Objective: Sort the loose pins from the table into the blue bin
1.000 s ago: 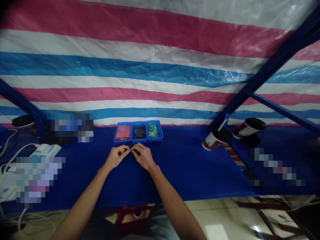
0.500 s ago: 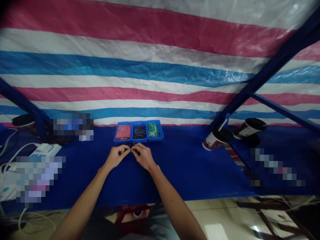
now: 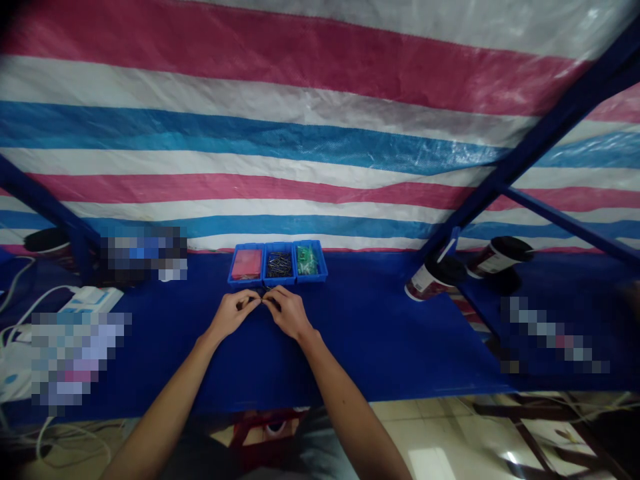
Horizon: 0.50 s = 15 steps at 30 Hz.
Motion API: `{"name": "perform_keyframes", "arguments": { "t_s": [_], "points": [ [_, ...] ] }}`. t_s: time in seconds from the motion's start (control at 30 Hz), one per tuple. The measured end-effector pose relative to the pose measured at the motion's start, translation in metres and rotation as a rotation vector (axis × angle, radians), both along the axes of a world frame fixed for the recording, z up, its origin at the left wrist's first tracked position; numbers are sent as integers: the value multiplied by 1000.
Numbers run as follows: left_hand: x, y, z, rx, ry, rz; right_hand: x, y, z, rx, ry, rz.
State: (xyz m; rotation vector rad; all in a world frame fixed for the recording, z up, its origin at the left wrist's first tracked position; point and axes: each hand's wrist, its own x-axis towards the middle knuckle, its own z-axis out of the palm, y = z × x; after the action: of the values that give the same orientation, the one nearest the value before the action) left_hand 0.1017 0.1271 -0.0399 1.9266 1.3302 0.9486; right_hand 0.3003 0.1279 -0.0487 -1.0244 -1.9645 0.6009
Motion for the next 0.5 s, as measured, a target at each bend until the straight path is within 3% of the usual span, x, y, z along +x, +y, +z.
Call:
{"name": "perform_keyframes", "arguments": {
  "t_s": [0.5],
  "points": [
    [-1,0,-4,2,-4,5,3,2,0,22,-12,1]
  ]
}}
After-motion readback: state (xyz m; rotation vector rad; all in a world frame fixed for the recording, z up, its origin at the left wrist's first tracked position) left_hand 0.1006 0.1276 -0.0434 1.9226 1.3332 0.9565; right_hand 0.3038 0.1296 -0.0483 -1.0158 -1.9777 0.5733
